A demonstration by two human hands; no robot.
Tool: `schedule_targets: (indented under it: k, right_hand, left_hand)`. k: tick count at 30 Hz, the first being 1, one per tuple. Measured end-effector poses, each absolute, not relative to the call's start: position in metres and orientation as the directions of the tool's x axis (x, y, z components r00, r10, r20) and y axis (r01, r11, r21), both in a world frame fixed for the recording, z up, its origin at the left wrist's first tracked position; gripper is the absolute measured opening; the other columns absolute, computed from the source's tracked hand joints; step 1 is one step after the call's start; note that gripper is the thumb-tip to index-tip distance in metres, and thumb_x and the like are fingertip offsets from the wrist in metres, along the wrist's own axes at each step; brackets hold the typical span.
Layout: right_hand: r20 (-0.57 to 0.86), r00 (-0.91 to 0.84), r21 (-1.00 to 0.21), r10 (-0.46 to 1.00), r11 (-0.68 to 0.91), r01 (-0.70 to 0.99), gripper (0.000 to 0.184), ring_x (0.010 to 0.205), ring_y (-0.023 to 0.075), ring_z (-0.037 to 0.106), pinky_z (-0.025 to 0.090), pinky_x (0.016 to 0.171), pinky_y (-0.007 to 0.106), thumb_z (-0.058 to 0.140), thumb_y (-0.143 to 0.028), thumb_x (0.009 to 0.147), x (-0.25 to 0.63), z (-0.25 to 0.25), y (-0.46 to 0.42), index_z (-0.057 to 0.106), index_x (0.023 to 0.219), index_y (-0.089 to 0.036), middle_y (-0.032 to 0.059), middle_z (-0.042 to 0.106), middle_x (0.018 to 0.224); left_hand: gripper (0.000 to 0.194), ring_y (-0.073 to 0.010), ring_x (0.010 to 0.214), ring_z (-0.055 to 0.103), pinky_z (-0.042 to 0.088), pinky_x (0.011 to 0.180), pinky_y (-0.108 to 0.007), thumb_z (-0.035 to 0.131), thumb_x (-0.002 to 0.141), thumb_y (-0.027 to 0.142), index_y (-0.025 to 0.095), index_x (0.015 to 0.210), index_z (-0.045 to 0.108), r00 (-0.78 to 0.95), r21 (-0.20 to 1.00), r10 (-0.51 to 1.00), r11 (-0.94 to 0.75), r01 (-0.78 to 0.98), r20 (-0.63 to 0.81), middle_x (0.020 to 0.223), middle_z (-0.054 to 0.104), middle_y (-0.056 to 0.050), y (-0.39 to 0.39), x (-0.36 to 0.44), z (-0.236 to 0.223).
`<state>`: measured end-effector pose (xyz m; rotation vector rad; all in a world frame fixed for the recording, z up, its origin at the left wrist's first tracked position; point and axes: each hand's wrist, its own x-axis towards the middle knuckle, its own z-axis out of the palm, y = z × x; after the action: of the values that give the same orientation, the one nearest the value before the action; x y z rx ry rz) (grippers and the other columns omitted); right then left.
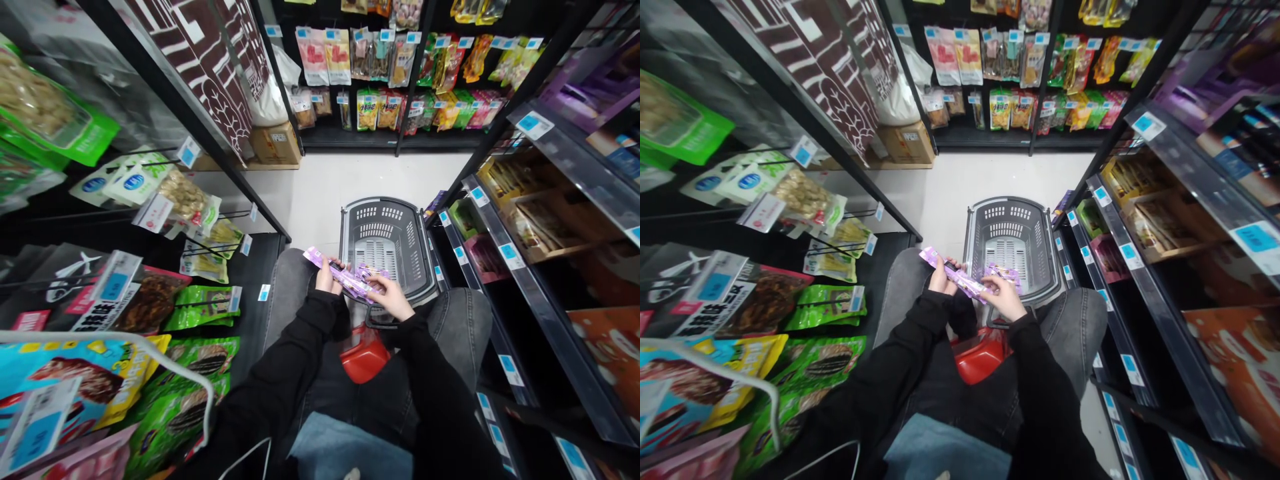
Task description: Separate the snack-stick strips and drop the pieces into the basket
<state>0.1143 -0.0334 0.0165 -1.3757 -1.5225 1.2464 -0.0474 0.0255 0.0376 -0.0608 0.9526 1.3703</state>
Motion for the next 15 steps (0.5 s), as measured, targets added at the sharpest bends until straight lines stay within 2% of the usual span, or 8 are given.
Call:
schedule_targets:
  k: [4,7,9,11,15]
  right_hand:
    - [-0.069,-0.155,-0.902,0.985,0.005,0.432,0.029,0.059,0.0110,0.056,0.046,0.062,0.024,0.060,-0.033,0.071,0.112,0.022,-0.038,0.066,0.094,-0.016,0.0036,0.067,0.079]
    - [0.027,-0.152,-0.810,0.988,0.111,0.576,0.028,0.058,0.0116,0.056,0.047,0.063,0.025,0.057,-0.032,0.075,0.114,0.024,-0.038,0.066,0.097,-0.017,0.0043,0.067,0.080]
    - [0.096,-0.172,-0.703,0.980,0.189,0.685,0.029,0.066,0.0137,0.059,0.047,0.071,0.026,0.052,-0.029,0.079,0.113,0.025,-0.039,0.064,0.101,-0.016,0.0065,0.067,0.085]
    - [0.105,-0.208,-0.556,0.972,0.231,0.798,0.031,0.076,0.0161,0.061,0.046,0.077,0.027,0.046,-0.026,0.082,0.110,0.026,-0.040,0.061,0.106,-0.013,0.0096,0.066,0.088]
    - [-0.013,-0.260,-0.274,0.966,0.247,0.930,0.035,0.075,0.0180,0.061,0.047,0.071,0.027,0.037,-0.026,0.087,0.102,0.029,-0.043,0.054,0.113,-0.011,0.0118,0.064,0.085]
  left_hand:
    - [0.029,-0.0085,0.052,0.054,0.050,0.077,-0.037,0.042,0.086,0.032,0.015,0.062,0.045,-0.095,0.513,0.828,0.249,-0.821,-0.552,0.052,0.050,0.003,0.023,-0.045,0.030]
    - [0.023,-0.0133,0.063,0.061,0.048,0.082,-0.041,0.059,0.076,0.030,0.014,0.063,0.050,0.010,0.573,0.857,0.353,-0.739,-0.516,0.056,0.056,0.001,0.015,-0.038,0.021]
    - [0.020,-0.0172,0.071,0.063,0.046,0.086,-0.041,0.068,0.067,0.027,0.011,0.067,0.056,0.120,0.638,0.864,0.449,-0.626,-0.489,0.062,0.061,-0.003,0.007,-0.031,0.016]
    - [0.025,-0.0206,0.080,0.064,0.044,0.090,-0.040,0.073,0.059,0.026,0.010,0.074,0.061,0.203,0.697,0.868,0.487,-0.526,-0.454,0.070,0.065,-0.007,0.001,-0.025,0.011]
    - [0.042,-0.0246,0.089,0.063,0.040,0.094,-0.042,0.079,0.049,0.022,0.010,0.086,0.063,0.252,0.751,0.879,0.476,-0.458,-0.404,0.085,0.068,-0.011,-0.003,-0.022,0.007]
